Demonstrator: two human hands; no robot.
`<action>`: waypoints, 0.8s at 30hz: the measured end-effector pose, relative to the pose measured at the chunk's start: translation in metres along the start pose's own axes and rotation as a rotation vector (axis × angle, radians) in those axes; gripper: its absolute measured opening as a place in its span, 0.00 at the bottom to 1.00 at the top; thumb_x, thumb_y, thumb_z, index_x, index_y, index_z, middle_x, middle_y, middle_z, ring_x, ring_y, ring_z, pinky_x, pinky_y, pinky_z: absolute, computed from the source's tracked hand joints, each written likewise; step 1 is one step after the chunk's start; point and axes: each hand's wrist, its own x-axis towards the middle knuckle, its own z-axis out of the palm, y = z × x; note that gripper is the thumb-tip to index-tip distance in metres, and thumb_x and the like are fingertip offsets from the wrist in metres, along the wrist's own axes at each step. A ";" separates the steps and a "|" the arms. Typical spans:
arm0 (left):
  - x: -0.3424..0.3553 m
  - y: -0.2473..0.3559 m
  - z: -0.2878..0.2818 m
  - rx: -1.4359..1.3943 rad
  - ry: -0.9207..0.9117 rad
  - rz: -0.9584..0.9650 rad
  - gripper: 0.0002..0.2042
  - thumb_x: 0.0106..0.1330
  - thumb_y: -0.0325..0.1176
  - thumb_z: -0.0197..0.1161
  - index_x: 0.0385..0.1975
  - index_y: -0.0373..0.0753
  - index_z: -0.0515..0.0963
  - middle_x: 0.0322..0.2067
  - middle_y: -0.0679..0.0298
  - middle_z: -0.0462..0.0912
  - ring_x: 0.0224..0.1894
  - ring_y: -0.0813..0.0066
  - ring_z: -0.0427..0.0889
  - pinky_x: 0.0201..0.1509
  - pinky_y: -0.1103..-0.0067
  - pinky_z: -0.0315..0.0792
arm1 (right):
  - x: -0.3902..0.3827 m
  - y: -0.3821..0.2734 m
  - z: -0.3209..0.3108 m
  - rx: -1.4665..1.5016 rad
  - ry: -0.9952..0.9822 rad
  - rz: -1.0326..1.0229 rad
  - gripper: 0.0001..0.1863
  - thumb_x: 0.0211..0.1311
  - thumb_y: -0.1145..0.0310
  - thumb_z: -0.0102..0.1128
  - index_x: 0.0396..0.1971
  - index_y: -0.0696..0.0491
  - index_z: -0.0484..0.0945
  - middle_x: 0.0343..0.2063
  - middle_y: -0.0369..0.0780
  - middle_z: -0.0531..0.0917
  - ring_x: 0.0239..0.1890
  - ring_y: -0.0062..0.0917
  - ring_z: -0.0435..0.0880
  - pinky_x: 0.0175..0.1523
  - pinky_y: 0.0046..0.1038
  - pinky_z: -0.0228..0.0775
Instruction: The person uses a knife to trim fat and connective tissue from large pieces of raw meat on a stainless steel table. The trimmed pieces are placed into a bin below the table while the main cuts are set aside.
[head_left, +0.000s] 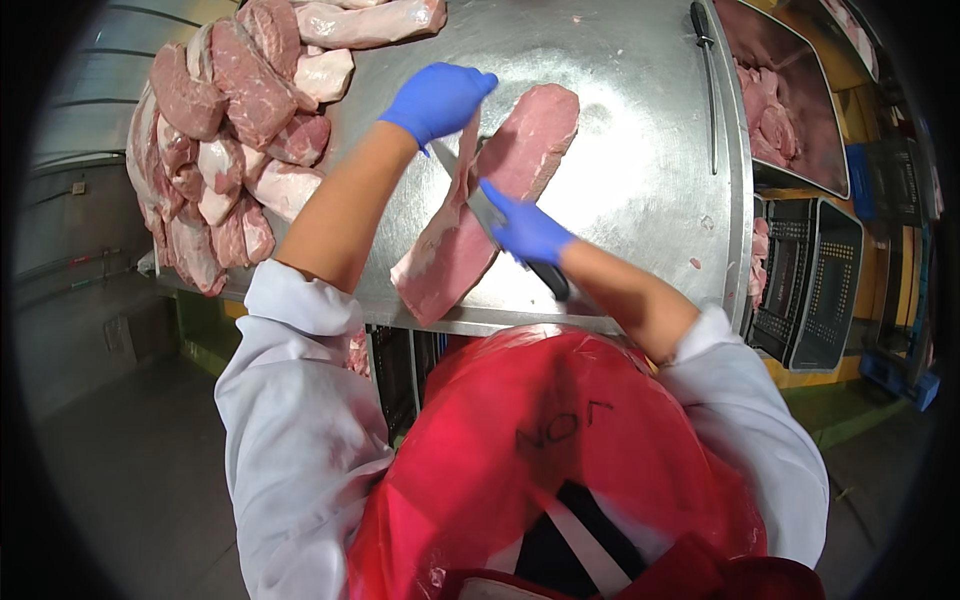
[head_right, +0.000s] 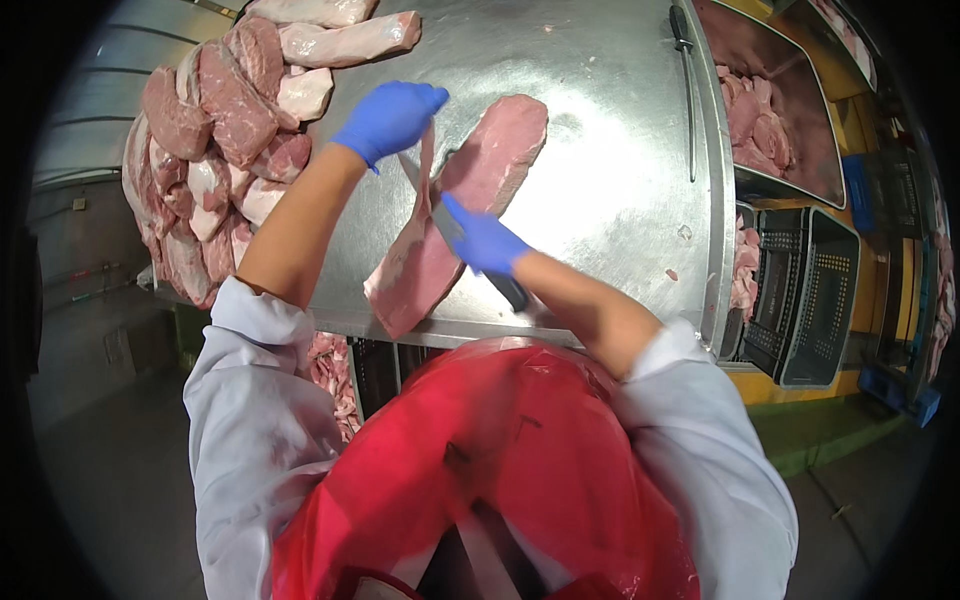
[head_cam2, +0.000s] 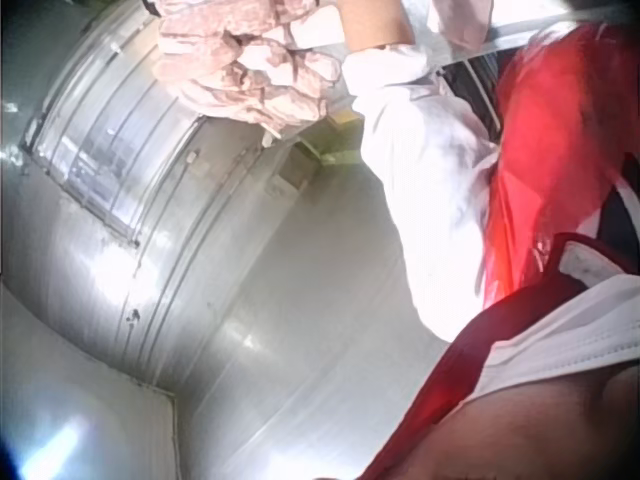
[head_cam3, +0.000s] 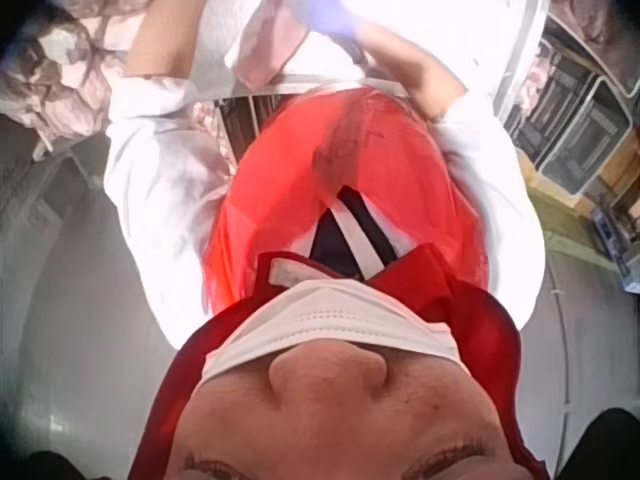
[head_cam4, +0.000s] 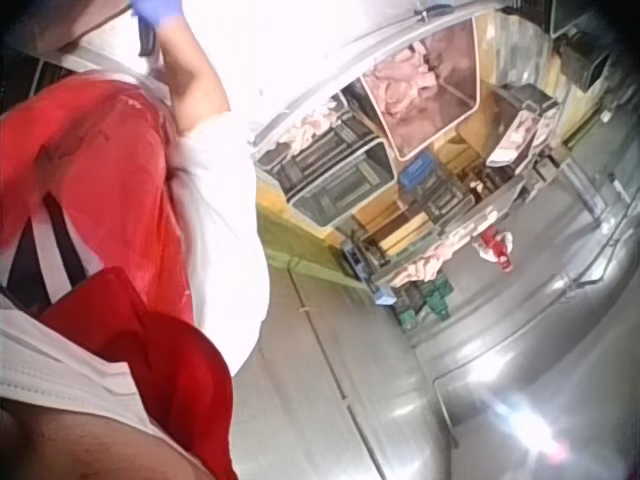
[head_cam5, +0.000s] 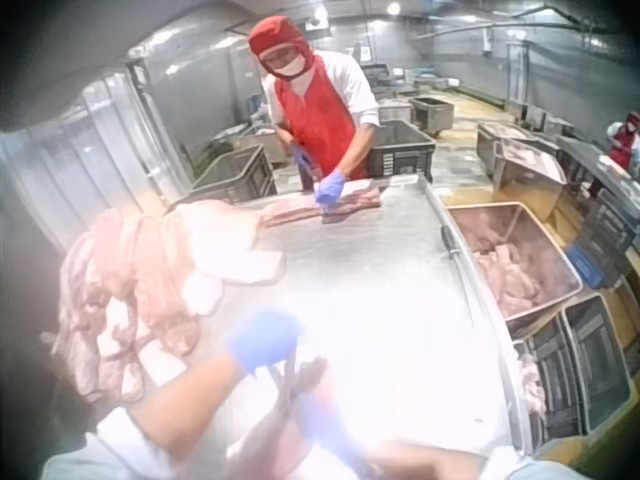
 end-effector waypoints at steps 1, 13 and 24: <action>-0.010 -0.012 0.004 -0.024 0.053 -0.054 0.06 0.63 0.29 0.56 0.39 0.41 0.75 0.31 0.54 0.83 0.37 0.49 0.83 0.39 0.59 0.76 | -0.033 -0.010 -0.002 0.030 -0.169 0.133 0.39 0.69 0.64 0.47 0.77 0.43 0.43 0.24 0.49 0.81 0.19 0.32 0.82 0.30 0.33 0.78; -0.067 -0.018 -0.043 -0.091 0.132 -0.229 0.08 0.61 0.26 0.60 0.40 0.40 0.73 0.35 0.53 0.83 0.40 0.48 0.82 0.43 0.60 0.76 | -0.076 -0.004 0.035 0.004 -0.167 0.045 0.40 0.68 0.68 0.46 0.78 0.39 0.44 0.24 0.43 0.83 0.17 0.26 0.81 0.31 0.30 0.80; -0.140 -0.026 -0.091 -0.016 0.362 -0.169 0.10 0.58 0.24 0.62 0.39 0.41 0.75 0.35 0.56 0.83 0.39 0.51 0.83 0.42 0.63 0.78 | -0.064 -0.008 0.095 -0.174 -0.164 0.020 0.39 0.69 0.63 0.46 0.77 0.36 0.45 0.22 0.47 0.83 0.19 0.36 0.83 0.33 0.38 0.79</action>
